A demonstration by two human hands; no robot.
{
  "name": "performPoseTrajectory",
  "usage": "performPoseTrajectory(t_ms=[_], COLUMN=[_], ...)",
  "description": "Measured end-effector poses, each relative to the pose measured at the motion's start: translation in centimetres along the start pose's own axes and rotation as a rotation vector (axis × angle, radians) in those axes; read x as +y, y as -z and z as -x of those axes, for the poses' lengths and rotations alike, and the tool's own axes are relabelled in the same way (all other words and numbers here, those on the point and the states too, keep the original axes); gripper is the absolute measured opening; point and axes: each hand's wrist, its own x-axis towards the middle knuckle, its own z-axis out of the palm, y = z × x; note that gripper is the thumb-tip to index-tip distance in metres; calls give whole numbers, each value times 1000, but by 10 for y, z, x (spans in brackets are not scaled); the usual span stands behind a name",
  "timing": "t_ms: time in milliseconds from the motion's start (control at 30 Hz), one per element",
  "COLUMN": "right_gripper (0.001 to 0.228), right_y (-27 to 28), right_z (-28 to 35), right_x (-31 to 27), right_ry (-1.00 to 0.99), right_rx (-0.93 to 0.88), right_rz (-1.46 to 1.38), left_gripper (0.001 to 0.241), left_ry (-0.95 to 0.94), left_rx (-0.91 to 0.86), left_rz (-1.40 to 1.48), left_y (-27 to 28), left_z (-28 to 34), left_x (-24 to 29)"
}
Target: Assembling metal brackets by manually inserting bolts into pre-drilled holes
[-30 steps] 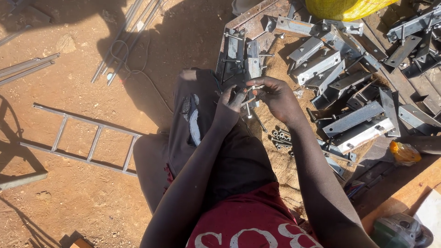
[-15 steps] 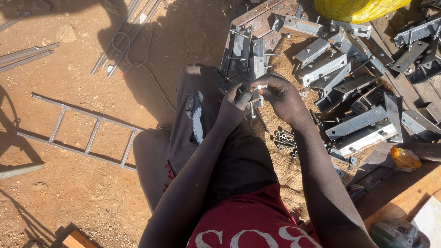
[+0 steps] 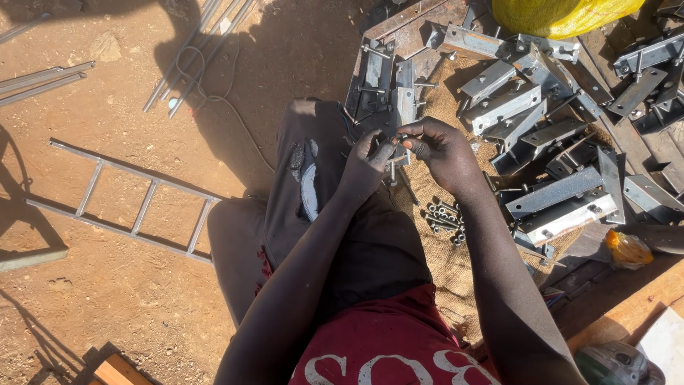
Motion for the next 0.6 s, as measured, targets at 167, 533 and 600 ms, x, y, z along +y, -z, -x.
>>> performPoseTrajectory(t_ms=[167, 533, 600], right_gripper=[20, 43, 38], right_y=[5, -10, -8], right_z=[3, 20, 21], right_x=[-2, 5, 17], right_ry=[-48, -115, -157], right_rx=[-31, 42, 171], right_rz=[67, -721, -636], left_gripper=[50, 40, 40], left_ry=[6, -55, -43], left_rx=[-12, 22, 79], left_rz=[-108, 47, 108], left_y=[5, 2, 2], left_z=[8, 5, -5], left_x=[12, 14, -15])
